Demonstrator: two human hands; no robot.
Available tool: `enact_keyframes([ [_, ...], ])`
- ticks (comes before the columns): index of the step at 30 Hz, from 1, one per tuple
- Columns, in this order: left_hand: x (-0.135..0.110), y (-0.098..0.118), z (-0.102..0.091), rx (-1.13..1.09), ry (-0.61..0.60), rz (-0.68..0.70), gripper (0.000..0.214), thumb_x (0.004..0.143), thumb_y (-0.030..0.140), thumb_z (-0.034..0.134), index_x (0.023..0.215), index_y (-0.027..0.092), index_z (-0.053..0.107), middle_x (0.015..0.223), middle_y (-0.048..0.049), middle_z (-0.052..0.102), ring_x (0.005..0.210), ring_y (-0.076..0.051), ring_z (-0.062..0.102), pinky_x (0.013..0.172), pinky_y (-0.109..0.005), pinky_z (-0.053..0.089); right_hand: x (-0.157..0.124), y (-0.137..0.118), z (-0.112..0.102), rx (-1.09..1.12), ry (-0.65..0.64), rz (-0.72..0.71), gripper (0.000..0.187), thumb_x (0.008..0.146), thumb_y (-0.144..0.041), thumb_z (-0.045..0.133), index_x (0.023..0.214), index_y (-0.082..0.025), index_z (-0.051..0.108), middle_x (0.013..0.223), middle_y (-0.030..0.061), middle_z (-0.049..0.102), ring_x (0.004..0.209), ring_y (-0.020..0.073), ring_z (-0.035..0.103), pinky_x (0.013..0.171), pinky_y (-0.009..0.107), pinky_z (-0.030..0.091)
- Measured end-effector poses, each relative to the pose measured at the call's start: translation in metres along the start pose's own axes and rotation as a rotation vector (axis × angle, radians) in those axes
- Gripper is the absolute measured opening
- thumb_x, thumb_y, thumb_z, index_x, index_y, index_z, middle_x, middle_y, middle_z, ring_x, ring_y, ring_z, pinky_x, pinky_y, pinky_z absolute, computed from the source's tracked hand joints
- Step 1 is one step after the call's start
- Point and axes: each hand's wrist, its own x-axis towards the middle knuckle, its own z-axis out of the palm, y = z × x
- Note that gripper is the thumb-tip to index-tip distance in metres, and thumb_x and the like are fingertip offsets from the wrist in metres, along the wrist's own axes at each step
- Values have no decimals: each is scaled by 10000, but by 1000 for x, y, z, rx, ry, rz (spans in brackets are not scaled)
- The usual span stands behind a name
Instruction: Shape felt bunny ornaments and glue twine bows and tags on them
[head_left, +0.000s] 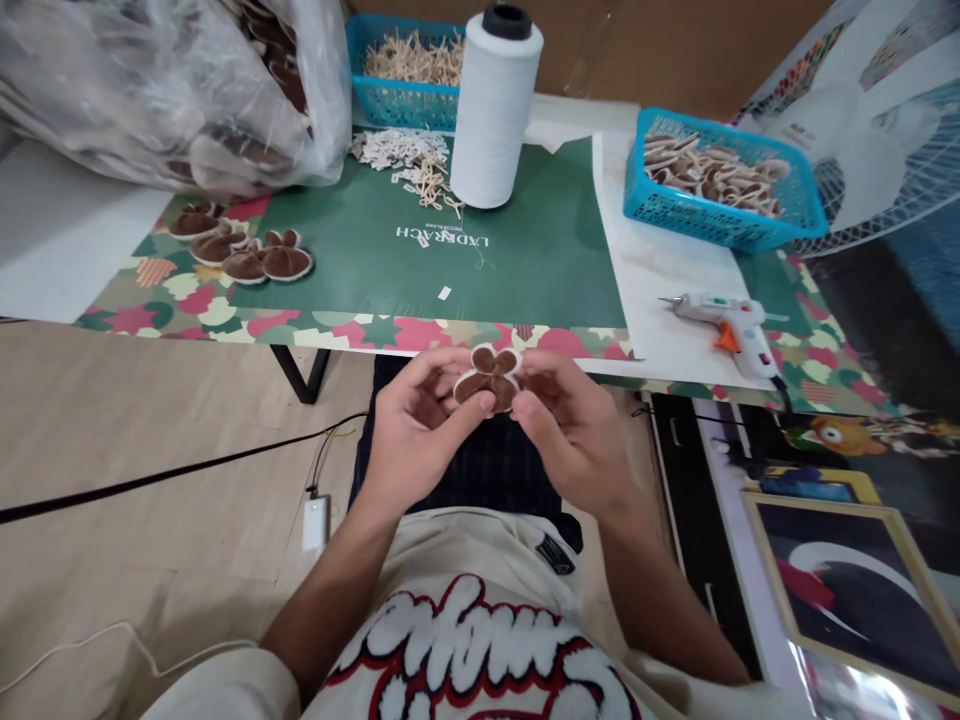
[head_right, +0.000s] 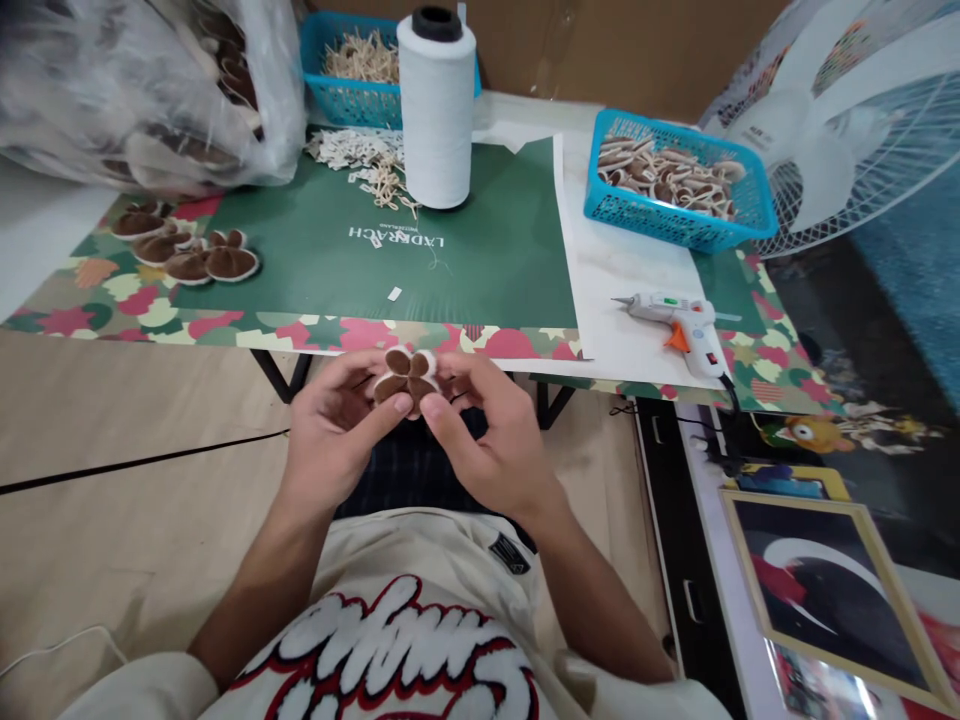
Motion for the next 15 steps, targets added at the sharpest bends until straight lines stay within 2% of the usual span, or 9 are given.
enact_keyframes([
  [5,-1,-6,5,-1,36,-87,339,723,230,956,1018,239,790,1044,-22,788,989,-159,731,898,-252,597,2,10,27,-5,196,53,153,1032,-365,619,1124,-257,676,1018,42,738,894,178,704,844,342,598],
  [8,1,-5,0,-8,12,-95,359,704,264,970,1025,240,809,1026,-35,798,964,-179,739,901,-289,608,5,9,28,-79,224,16,137,1022,-348,619,1095,-255,689,1002,48,738,885,189,696,813,347,597],
  [10,2,-4,-2,-13,-8,-116,323,766,340,931,1050,235,819,1001,-50,803,922,-202,751,863,-330,632,6,10,27,-117,230,-7,123,1017,-336,618,1081,-261,692,1003,49,736,874,192,694,792,349,599],
  [12,4,-5,0,28,36,-122,259,827,402,879,1006,221,828,928,-45,800,837,-200,749,801,-336,642,7,11,27,-130,230,-16,117,1017,-343,616,1060,-265,692,1000,51,734,866,194,689,788,354,599],
  [15,6,-7,8,137,157,-69,224,837,416,868,849,199,813,779,-11,762,696,-154,696,707,-280,611,10,16,33,-92,269,18,173,1022,-415,610,1022,-256,678,953,46,726,807,181,667,747,342,582],
])
